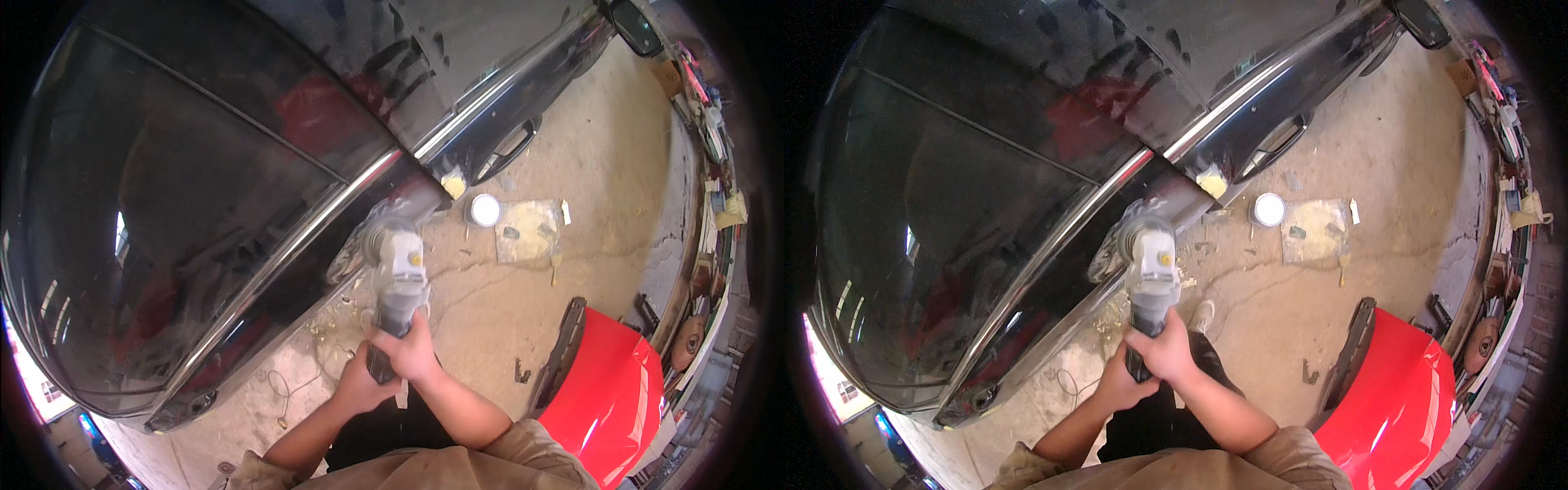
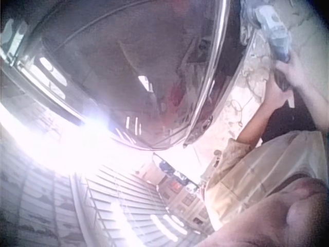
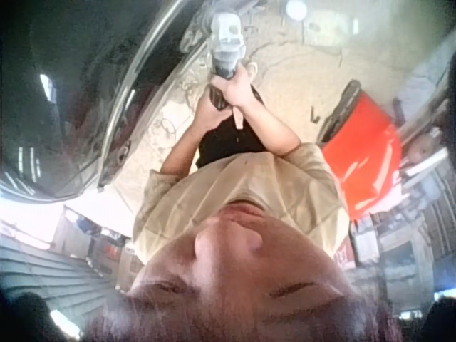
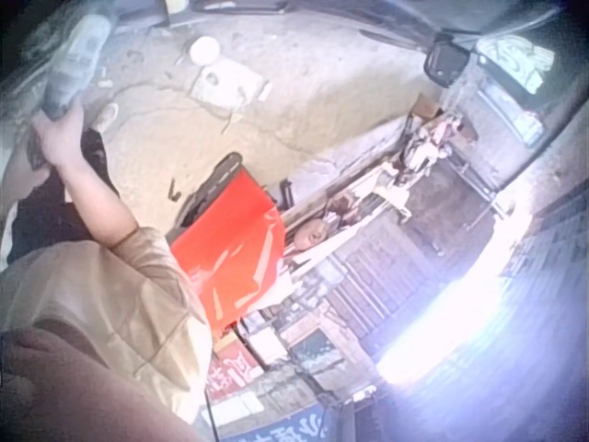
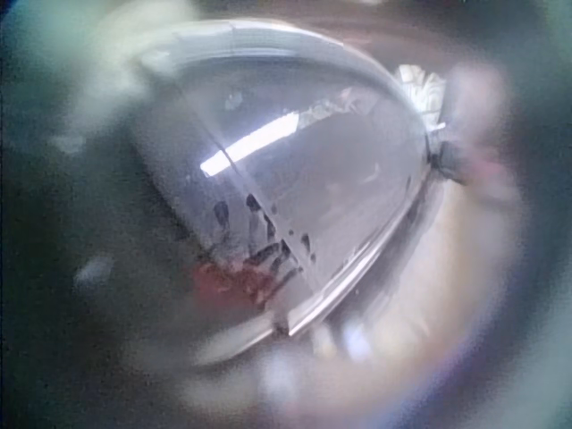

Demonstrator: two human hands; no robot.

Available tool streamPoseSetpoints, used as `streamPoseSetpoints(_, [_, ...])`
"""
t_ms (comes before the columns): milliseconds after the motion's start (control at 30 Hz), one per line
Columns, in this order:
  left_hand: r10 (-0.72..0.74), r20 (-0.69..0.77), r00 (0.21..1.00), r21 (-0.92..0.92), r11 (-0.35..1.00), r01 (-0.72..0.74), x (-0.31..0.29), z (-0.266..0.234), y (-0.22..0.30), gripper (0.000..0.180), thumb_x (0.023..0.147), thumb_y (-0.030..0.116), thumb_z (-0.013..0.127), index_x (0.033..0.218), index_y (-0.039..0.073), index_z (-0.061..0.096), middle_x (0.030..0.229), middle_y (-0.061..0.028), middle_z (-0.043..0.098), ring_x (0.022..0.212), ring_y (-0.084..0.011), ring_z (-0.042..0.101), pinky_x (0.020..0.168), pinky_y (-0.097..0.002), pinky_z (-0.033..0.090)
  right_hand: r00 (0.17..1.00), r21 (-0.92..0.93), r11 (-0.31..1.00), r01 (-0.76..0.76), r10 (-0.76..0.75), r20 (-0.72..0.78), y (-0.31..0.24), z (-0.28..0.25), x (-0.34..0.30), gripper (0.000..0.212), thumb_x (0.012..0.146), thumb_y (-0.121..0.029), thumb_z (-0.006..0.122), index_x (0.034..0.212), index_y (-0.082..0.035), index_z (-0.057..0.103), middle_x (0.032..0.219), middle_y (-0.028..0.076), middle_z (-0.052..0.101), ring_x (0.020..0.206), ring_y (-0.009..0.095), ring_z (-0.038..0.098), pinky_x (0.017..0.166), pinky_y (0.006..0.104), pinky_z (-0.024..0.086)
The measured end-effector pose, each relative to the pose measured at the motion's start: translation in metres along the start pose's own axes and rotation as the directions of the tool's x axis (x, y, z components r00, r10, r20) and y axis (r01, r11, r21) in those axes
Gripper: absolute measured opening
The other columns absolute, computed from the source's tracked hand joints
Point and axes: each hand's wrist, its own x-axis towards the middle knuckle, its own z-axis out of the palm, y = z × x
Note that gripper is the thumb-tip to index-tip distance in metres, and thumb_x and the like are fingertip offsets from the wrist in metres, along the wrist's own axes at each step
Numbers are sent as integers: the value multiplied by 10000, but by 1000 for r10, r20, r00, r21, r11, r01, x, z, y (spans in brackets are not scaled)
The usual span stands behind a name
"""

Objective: The person sands a filled area on the side of a black car using a sanding block, then switches to a power sander to continue smoothing the surface. The work is performed in a garage with other vehicles and tools visible.

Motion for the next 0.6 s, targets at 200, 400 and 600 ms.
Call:
streamPoseSetpoints(200, [-79,18,997,11,997,78,-1,3,4,680,746,212,845,1293,12,493,1092,-192,694,1048,-309,706,884,-405,544,998,0,998,-63,63,-11,0,-3,2,480,829,-181,807,1204,15,578,1059,101,681,966,170,639,890,346,522])
streamPoseSetpoints(400, [-27,-30,999,2,1000,27,4,6,3,685,746,220,845,1296,11,494,1108,-211,701,1047,-338,710,887,-417,549,999,123,992,11,-6,-41,-1,-7,5,492,807,-163,801,1207,15,578,1060,101,681,978,174,656,891,339,529])
streamPoseSetpoints(600, [-56,24,998,37,998,55,7,8,7,663,740,184,845,1286,2,515,1080,-181,697,1020,-281,697,880,-398,542,999,68,998,-6,9,-45,-1,-12,7,425,839,-96,759,1202,23,574,1044,95,680,964,169,649,877,334,530])
